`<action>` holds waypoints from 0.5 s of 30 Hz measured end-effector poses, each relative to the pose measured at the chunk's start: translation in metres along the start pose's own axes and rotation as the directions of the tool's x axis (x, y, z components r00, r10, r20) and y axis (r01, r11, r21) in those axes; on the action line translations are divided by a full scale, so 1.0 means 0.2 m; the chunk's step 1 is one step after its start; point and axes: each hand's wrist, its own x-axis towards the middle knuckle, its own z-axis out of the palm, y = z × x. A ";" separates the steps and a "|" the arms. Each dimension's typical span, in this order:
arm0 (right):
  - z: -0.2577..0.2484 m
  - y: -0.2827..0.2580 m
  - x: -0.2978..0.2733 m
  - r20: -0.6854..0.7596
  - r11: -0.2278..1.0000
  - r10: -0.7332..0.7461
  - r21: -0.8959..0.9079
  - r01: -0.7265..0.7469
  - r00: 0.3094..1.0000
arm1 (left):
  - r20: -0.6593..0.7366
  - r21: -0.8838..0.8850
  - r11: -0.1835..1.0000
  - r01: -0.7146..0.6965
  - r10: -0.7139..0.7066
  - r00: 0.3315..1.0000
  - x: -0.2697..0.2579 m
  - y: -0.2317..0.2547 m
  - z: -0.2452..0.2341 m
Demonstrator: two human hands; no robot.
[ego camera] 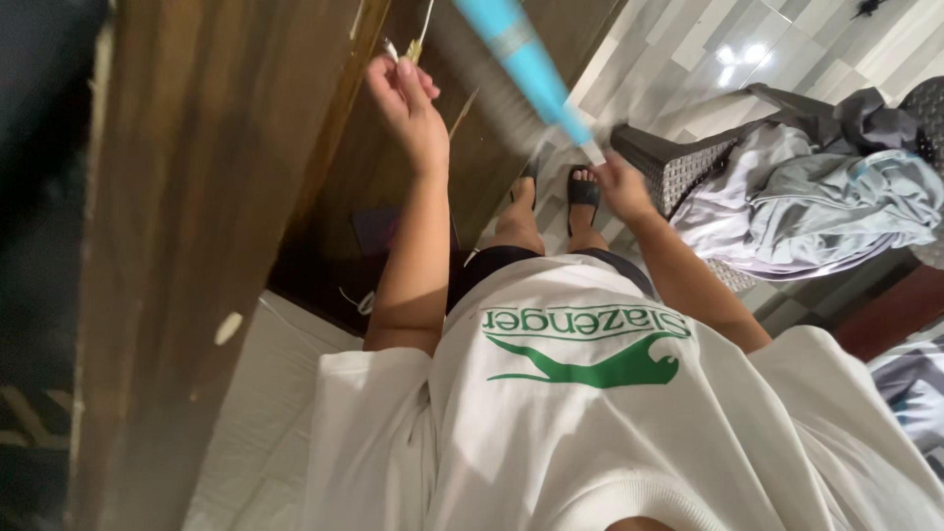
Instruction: The person sweeps a desk with a brush, moves a mousepad and electronic cables, and wipes the surface with a cloth.
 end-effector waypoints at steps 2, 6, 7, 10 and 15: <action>-0.08 -0.02 0.00 -0.179 0.979 0.177 0.137 -0.154 0.968 | 0.014 0.005 1.000 0.020 -0.020 1.000 0.02 0.03 -0.02; -0.21 -0.10 -0.18 -0.115 0.725 0.303 0.672 -0.151 0.946 | 0.025 -0.051 0.998 0.042 -0.041 0.999 0.05 0.09 0.00; -0.19 -0.13 -0.25 -0.043 0.727 0.357 0.640 -0.249 0.933 | 0.032 -0.078 0.996 0.053 -0.050 0.998 0.04 0.10 0.00; 0.01 -0.20 -0.33 0.188 0.517 0.512 0.712 -0.475 0.838 | 0.056 -0.094 0.993 0.072 -0.067 0.996 0.02 0.15 0.02; 0.35 -0.29 -0.03 0.406 0.678 0.144 0.624 -0.389 0.903 | 0.087 -0.084 0.994 0.072 -0.064 0.994 0.01 0.18 0.02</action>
